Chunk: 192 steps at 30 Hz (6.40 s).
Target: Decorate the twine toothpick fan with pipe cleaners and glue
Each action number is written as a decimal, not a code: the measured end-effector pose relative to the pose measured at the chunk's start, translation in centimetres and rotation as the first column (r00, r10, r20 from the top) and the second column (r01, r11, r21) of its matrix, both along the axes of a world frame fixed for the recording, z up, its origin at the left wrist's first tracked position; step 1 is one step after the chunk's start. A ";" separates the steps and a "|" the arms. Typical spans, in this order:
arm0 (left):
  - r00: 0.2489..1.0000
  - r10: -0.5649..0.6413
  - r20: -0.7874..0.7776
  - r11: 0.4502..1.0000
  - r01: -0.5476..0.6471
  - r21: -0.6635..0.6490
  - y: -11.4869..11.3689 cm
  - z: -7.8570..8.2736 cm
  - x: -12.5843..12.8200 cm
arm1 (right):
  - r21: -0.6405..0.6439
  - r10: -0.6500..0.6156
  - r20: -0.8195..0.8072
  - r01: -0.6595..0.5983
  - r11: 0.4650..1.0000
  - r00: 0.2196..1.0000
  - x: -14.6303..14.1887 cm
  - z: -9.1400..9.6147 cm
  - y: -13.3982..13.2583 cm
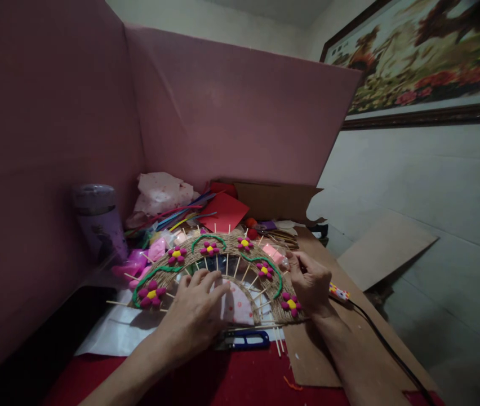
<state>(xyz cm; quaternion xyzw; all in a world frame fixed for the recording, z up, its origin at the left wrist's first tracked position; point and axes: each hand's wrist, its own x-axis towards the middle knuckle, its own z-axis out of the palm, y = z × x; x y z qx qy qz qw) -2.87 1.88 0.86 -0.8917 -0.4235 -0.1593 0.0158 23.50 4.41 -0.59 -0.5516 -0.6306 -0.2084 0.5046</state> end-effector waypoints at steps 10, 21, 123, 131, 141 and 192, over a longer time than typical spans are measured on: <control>0.820 0.562 -0.108 0.827 -0.556 0.083 1.2 0.7 -1.4 | 0.033 0.010 0.044 -0.012 0.999 0.999 -0.3 0.1 -0.2; 0.824 0.541 -0.170 0.841 -0.533 0.092 1.6 0.5 -1.1 | 0.025 0.037 0.053 -0.038 0.999 0.998 -0.6 0.1 -0.4; 0.828 0.514 0.226 0.764 -0.561 0.318 2.0 1.2 -2.5 | -0.794 0.419 0.239 -0.072 0.604 0.876 -17.6 6.9 4.9; 0.827 0.505 0.247 0.761 -0.562 0.323 3.0 0.5 -1.9 | -0.754 0.414 0.325 -0.031 0.656 0.850 -17.4 5.9 5.2; 0.870 0.435 0.234 0.818 -0.490 0.300 3.2 0.4 -2.0 | -0.676 0.415 0.484 0.028 0.736 0.771 -17.6 5.9 4.5; 0.921 0.061 0.384 0.832 -0.259 0.490 1.2 -0.7 -0.1 | -0.054 0.288 -0.556 -0.380 0.923 0.780 -2.6 0.5 1.1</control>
